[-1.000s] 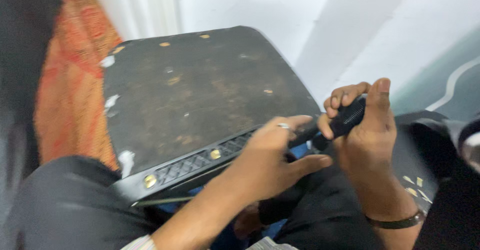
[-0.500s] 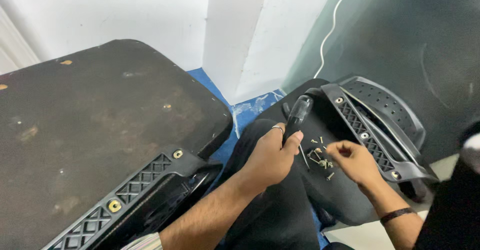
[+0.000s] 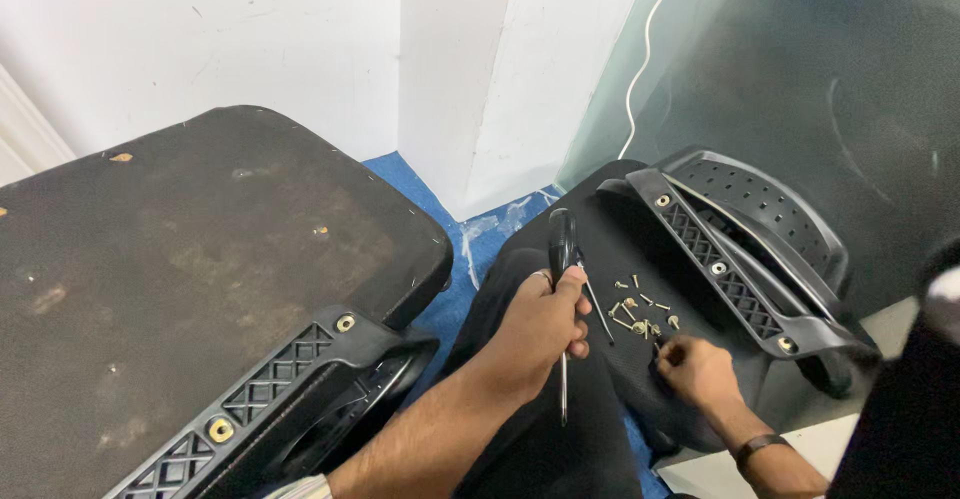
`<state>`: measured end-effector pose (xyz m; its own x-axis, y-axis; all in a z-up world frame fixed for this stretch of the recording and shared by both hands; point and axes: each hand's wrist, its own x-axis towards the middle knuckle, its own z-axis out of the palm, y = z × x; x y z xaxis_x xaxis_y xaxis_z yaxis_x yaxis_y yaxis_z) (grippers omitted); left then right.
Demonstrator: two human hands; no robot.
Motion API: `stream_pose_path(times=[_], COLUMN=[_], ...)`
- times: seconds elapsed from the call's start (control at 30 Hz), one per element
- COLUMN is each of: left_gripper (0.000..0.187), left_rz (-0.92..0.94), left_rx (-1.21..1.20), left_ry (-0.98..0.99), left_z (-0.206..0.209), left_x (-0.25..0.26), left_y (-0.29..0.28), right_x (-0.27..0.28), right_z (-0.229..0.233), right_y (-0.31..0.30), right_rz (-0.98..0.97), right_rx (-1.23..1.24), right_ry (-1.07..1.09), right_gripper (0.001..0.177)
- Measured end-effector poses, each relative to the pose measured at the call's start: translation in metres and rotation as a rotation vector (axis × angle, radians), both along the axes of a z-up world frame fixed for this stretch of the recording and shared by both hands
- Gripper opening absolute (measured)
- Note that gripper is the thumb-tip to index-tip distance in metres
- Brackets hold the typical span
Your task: The person uses a screwdriver to remove multiple screws from a black plastic chair frame resting on a small table. They unscrew each fastener, place the screws on the table, and flip the frame to access additional screws, continuing the disassembly.
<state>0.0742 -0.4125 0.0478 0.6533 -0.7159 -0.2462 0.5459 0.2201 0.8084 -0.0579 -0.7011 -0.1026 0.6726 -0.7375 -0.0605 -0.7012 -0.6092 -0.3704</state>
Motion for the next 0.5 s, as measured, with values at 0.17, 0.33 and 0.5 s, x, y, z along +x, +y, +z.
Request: stream_pose_path(times=[0.17,0.33,0.5], left_gripper=[0.023,0.024,0.024], left_rz=[0.055,0.058,0.048], left_rx=[0.024,0.064,0.107], left_ry=[-0.002,-0.047,-0.056], left_z=[0.001,0.003,0.005], left_x=[-0.002,-0.009,-0.014], left_y=[-0.001,0.004,0.014], right_x=[-0.002,0.026,0.056], right_z=[0.018,0.031,0.035], right_y=[-0.004,0.009,0.027], right_rz=[-0.192,-0.003,0.380], right_rx=[0.405,0.217,-0.165], right_ry=[-0.536,-0.298,-0.184], right_gripper=[0.023,0.021,0.018])
